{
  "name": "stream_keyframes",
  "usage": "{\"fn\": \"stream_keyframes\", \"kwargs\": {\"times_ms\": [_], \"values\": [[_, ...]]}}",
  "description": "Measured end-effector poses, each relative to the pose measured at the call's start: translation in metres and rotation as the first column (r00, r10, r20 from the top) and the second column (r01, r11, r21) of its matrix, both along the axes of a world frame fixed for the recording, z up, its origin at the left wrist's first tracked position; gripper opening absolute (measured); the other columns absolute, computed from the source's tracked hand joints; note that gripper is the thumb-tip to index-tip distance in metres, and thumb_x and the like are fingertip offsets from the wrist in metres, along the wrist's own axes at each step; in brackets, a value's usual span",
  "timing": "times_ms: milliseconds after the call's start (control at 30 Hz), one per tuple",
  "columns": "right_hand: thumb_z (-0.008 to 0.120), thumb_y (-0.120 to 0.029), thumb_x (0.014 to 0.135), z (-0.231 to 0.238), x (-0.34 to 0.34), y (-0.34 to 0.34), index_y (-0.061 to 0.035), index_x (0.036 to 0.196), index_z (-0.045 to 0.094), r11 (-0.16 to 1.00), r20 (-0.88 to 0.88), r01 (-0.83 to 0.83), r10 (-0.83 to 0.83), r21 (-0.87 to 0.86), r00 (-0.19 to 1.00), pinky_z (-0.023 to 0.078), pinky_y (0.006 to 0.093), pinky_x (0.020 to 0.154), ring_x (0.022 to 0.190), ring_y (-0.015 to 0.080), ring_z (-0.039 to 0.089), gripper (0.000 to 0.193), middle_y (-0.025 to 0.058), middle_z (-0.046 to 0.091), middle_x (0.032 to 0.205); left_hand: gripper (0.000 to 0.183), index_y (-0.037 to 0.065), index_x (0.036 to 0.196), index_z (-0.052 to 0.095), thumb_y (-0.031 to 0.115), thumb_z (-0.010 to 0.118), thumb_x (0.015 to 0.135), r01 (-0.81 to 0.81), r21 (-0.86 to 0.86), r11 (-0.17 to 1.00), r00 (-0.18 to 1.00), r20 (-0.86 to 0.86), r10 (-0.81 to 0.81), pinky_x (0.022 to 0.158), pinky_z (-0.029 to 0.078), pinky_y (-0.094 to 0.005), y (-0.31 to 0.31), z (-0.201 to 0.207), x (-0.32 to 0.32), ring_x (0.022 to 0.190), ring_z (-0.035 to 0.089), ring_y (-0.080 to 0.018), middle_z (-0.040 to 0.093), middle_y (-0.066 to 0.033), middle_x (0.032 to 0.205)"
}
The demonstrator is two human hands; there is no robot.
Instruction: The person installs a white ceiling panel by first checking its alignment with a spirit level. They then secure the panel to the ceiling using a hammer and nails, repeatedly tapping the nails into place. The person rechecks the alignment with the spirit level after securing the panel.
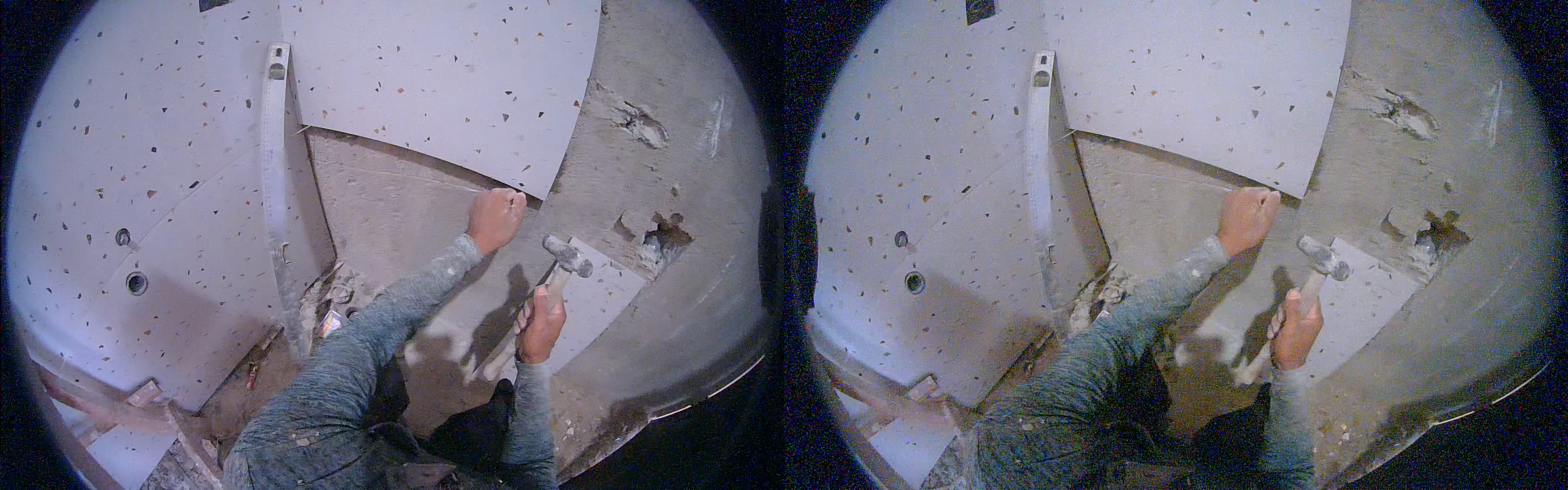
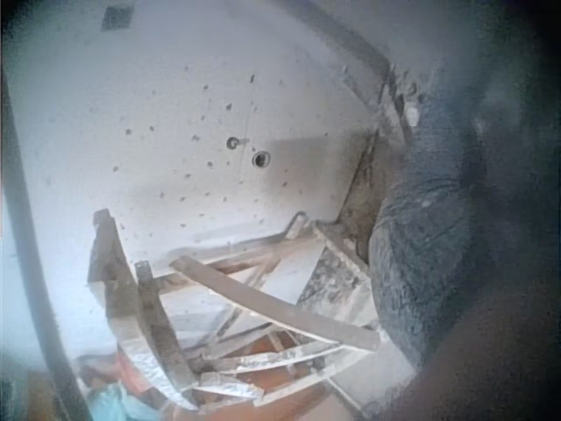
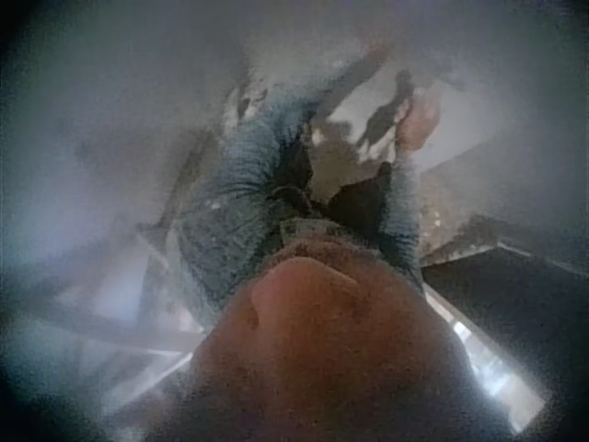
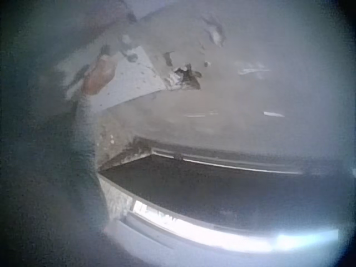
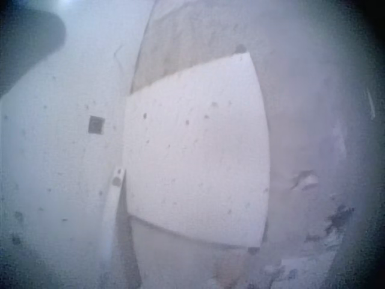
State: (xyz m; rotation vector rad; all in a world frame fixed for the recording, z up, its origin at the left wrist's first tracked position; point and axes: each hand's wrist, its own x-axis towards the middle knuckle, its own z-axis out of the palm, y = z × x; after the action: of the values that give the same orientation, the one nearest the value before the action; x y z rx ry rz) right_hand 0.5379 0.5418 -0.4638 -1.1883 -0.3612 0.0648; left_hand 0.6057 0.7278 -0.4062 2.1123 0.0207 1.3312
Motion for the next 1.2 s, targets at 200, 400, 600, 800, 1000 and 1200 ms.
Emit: {"fn": "stream_keyframes", "kwargs": {"times_ms": [200,400,600,800,1000,1200], "values": [[0.055,-0.027,0.098,0.002,-0.008,-0.002,-0.0087,0.093,0.048,1.0,-0.017,0.012,-0.011,0.017,1.0,0.033,0.0251,0.036,0.043,0.0073,0.039,0.02,-0.0019,0.042,0.06,0.039,-0.001,0.066,0.058,0.026,0.05,0.093,-0.043,-0.096,0.994,0.999,0.023,0.045,0.06,0.042,-0.053,-0.006,-0.007,0.006,0.063,0.057,-0.0457,0.057,-0.0255,0.067],[0.054,-0.026,0.098,0.001,-0.006,-0.002,-0.0072,0.094,0.05,1.0,0.015,0.018,-0.018,-0.01,1.0,0.034,0.0262,0.035,0.043,0.008,0.041,0.02,-0.0012,0.043,0.061,0.039,0.0,0.07,0.06,0.027,0.048,0.095,-0.112,-0.045,0.993,0.994,-0.013,0.111,0.064,0.044,-0.0543,-0.011,-0.009,0.004,0.066,0.057,-0.0456,0.058,-0.0243,0.066],[0.054,-0.025,0.098,-0.002,-0.002,-0.004,-0.0056,0.096,0.052,0.991,0.13,0.083,-0.069,-0.107,0.989,0.034,0.0254,0.038,0.045,0.0072,0.042,0.019,-0.002,0.047,0.063,0.039,0.0,0.07,0.059,0.027,0.048,0.096,0.023,0.08,0.997,0.999,-0.024,-0.021,0.062,0.043,-0.0535,0.008,-0.001,0.006,0.065,0.057,-0.0449,0.059,-0.0235,0.068],[0.056,-0.025,0.097,-0.016,0.006,-0.014,-0.0069,0.095,0.053,0.997,0.081,0.05,-0.045,-0.062,0.996,0.033,0.0249,0.038,0.045,0.0069,0.042,0.019,-0.0027,0.047,0.063,0.039,0.0,0.07,0.058,0.027,0.049,0.095,-0.135,-0.026,0.991,0.991,0.009,0.135,0.06,0.042,-0.0522,-0.013,-0.02,0.011,0.067,0.058,-0.0443,0.058,-0.0247,0.071],[0.055,-0.027,0.098,-0.007,-0.001,-0.004,-0.008,0.095,0.048,0.994,0.024,0.018,-0.015,-0.105,1.0,0.034,0.024,0.037,0.043,0.0077,0.042,0.02,-0.0019,0.043,0.06,0.038,-0.001,0.072,0.062,0.027,0.05,0.095,-0.02,0.163,0.986,0.999,-0.029,0.025,0.064,0.047,-0.0511,0.013,-0.012,0.017,0.07,0.061,-0.0441,0.061,-0.0253,0.074],[0.06,-0.024,0.094,-0.011,0.01,-0.004,-0.0066,0.093,0.056,0.998,-0.01,0.037,-0.037,-0.043,0.999,0.035,0.0244,0.042,0.047,0.0057,0.044,0.018,-0.004,0.049,0.063,0.037,-0.001,0.07,0.06,0.025,0.052,0.095,0.071,0.099,0.993,0.989,-0.138,-0.057,0.061,0.044,-0.0519,0.013,0.008,-0.003,0.064,0.058,-0.0448,0.058,-0.023,0.067]]}}
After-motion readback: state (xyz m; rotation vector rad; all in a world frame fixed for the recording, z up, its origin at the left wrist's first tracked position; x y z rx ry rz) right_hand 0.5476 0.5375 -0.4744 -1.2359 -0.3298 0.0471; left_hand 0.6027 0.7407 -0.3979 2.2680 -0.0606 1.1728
